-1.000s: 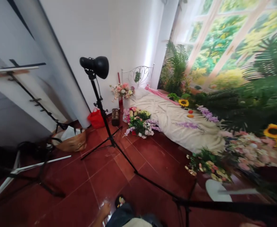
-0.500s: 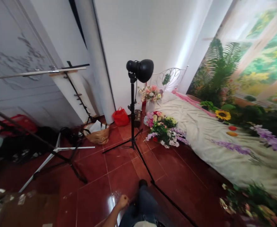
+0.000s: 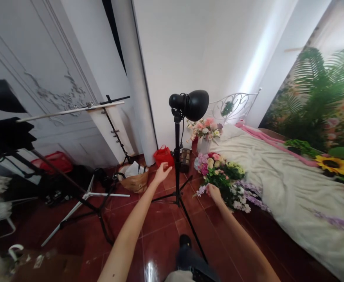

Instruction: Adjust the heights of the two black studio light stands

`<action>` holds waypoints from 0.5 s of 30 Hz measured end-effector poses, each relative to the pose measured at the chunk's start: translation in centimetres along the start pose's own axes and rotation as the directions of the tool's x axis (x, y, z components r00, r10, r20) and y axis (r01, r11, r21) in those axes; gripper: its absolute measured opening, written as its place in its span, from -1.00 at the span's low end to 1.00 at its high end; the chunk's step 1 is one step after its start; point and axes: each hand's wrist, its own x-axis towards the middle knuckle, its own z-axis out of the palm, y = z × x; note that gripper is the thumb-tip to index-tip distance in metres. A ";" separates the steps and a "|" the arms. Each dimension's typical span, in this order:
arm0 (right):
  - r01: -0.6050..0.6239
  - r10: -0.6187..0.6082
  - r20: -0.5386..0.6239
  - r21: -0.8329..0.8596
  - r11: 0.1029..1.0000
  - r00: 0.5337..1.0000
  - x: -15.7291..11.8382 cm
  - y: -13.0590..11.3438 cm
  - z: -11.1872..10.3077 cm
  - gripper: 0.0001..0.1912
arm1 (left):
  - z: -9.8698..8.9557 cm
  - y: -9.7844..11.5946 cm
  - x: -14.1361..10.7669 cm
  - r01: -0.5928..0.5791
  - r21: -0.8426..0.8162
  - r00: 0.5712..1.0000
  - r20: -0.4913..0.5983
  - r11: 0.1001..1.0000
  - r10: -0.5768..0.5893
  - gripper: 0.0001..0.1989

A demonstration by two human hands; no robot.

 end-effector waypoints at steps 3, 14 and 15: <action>0.150 -0.125 0.188 -0.121 0.981 0.974 6.7 -3.5 2.7 -0.66 | 1.5 4.8 7.7 -0.142 0.013 0.985 -0.094 0.990 0.143 -0.59; 0.553 -0.301 0.532 -0.413 0.724 0.791 22.7 -12.9 7.1 -0.54 | 5.4 7.3 16.0 -0.107 0.187 0.989 -0.084 0.976 0.125 -0.65; 0.567 -0.297 0.545 -0.436 0.698 0.784 23.3 -13.5 7.3 -0.55 | 5.3 7.2 16.1 -0.103 0.207 0.990 -0.077 0.973 0.122 -0.65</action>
